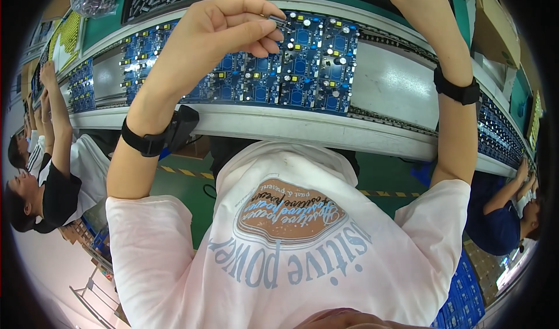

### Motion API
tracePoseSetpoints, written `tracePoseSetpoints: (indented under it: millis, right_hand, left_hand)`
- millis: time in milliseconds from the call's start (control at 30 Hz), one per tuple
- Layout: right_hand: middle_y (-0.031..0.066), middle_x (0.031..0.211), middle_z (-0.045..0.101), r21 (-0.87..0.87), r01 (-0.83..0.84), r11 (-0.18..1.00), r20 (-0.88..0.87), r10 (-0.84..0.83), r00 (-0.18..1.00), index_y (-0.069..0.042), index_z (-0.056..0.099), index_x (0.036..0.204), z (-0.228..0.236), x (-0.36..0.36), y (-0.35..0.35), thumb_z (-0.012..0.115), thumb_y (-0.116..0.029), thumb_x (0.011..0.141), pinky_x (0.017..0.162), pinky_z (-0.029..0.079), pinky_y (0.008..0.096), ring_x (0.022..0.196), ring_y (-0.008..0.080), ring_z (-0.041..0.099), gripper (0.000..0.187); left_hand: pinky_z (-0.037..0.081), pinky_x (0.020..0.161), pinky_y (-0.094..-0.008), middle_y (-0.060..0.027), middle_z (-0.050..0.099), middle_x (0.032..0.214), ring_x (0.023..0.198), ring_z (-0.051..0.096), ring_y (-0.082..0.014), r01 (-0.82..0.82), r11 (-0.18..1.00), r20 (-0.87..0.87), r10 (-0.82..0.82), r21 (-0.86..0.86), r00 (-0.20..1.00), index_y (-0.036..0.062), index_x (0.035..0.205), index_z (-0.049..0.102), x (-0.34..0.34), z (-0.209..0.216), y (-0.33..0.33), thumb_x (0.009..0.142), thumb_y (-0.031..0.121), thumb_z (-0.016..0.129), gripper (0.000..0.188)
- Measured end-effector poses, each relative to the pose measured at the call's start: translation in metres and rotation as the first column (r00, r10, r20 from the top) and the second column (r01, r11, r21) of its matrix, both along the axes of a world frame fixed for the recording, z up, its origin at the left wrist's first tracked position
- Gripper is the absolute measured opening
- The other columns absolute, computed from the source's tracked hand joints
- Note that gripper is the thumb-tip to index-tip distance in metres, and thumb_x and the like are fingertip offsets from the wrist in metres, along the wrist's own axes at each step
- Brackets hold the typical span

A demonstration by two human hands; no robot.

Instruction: The person picks up capacitors from a tray and inserts them into circuit boards on a conveyor belt by hand, handling the components one at a time.

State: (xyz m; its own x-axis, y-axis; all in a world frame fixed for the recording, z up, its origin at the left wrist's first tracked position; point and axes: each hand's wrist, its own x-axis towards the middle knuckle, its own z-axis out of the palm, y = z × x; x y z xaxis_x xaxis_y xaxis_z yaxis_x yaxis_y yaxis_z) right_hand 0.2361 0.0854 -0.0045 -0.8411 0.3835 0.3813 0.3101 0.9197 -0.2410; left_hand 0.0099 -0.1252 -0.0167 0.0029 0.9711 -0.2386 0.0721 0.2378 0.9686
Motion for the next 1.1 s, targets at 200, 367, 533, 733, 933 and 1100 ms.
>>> tracePoseSetpoints:
  millis: [200, 367, 533, 733, 933, 1100]
  right_hand:
    - [0.0109, 0.089, 0.067, -0.25, 0.149, 0.957, -0.076, -0.173, 0.982, 0.005, 0.067, 0.098, 0.01, 0.009, -0.013, 0.065, 0.0, 0.092, 0.073, 0.053, 0.0284, 0.08, 0.0178, 0.065, 0.009]
    - [0.0036, 0.093, 0.067, -0.613, -0.656, 0.442, -0.713, 0.05, 0.7, 0.004, 0.066, 0.108, -0.051, -0.003, -0.014, 0.061, 0.002, 0.098, 0.077, 0.054, 0.0243, 0.088, 0.0102, 0.066, 0.011]
    - [0.0026, 0.095, 0.068, -0.152, -0.985, -0.077, -0.988, 0.045, 0.149, 0.002, 0.067, 0.11, -0.08, -0.005, -0.016, 0.062, -0.001, 0.101, 0.078, 0.055, 0.022, 0.086, 0.008, 0.066, 0.01]
    - [0.0037, 0.089, 0.069, -0.707, -0.692, 0.147, -0.698, 0.007, 0.716, 0.002, 0.063, 0.116, -0.041, 0.02, -0.04, 0.06, -0.004, 0.103, 0.072, 0.053, 0.0206, 0.078, 0.0068, 0.065, 0.015]
    - [0.0042, 0.087, 0.07, -0.723, -0.679, 0.125, -0.686, -0.013, 0.728, 0.001, 0.064, 0.113, -0.043, 0.023, -0.04, 0.061, -0.007, 0.104, 0.068, 0.054, 0.0213, 0.074, 0.0078, 0.066, 0.013]
    - [0.0042, 0.086, 0.071, -0.974, -0.192, 0.122, -0.214, -0.205, 0.955, 0.001, 0.065, 0.112, -0.027, 0.034, -0.045, 0.061, -0.01, 0.105, 0.068, 0.055, 0.0222, 0.074, 0.0089, 0.067, 0.014]
  left_hand:
    - [0.059, 0.083, -0.025, -0.0095, 0.076, 0.103, 0.093, 0.073, -0.0136, 0.017, 0.997, -0.045, -0.013, 0.07, 0.999, -0.0017, 0.121, 0.07, 0.003, -0.006, -0.002, 0.101, 0.009, 0.066, 0.023]
    - [0.06, 0.083, -0.0276, -0.008, 0.076, 0.104, 0.091, 0.074, -0.0158, 0.069, 0.987, -0.261, -0.029, 0.145, 0.965, 0.0001, 0.117, 0.073, 0.014, -0.011, -0.002, 0.097, 0.003, 0.068, 0.02]
    - [0.058, 0.081, -0.0341, -0.011, 0.073, 0.107, 0.093, 0.071, -0.0266, 0.361, 0.898, -0.765, -0.046, 0.25, 0.643, 0.0059, 0.116, 0.071, 0.028, -0.008, 0.002, 0.092, 0.004, 0.071, 0.024]
    - [0.055, 0.081, -0.039, -0.0074, 0.065, 0.109, 0.1, 0.065, -0.0293, 0.509, 0.817, -0.901, 0.029, 0.271, 0.433, 0.0075, 0.108, 0.07, 0.031, -0.015, 0.004, 0.086, 0.007, 0.071, 0.021]
    - [0.055, 0.083, -0.038, -0.0049, 0.065, 0.108, 0.102, 0.065, -0.0264, 0.538, 0.787, -0.897, 0.042, 0.302, 0.44, 0.0079, 0.107, 0.069, 0.028, -0.02, 0.009, 0.084, 0.007, 0.07, 0.023]
    - [0.054, 0.086, -0.0373, -0.0041, 0.067, 0.109, 0.103, 0.065, -0.0254, 0.597, 0.753, -0.918, 0.023, 0.277, 0.397, 0.0086, 0.109, 0.069, 0.028, -0.019, 0.014, 0.083, 0.008, 0.07, 0.026]
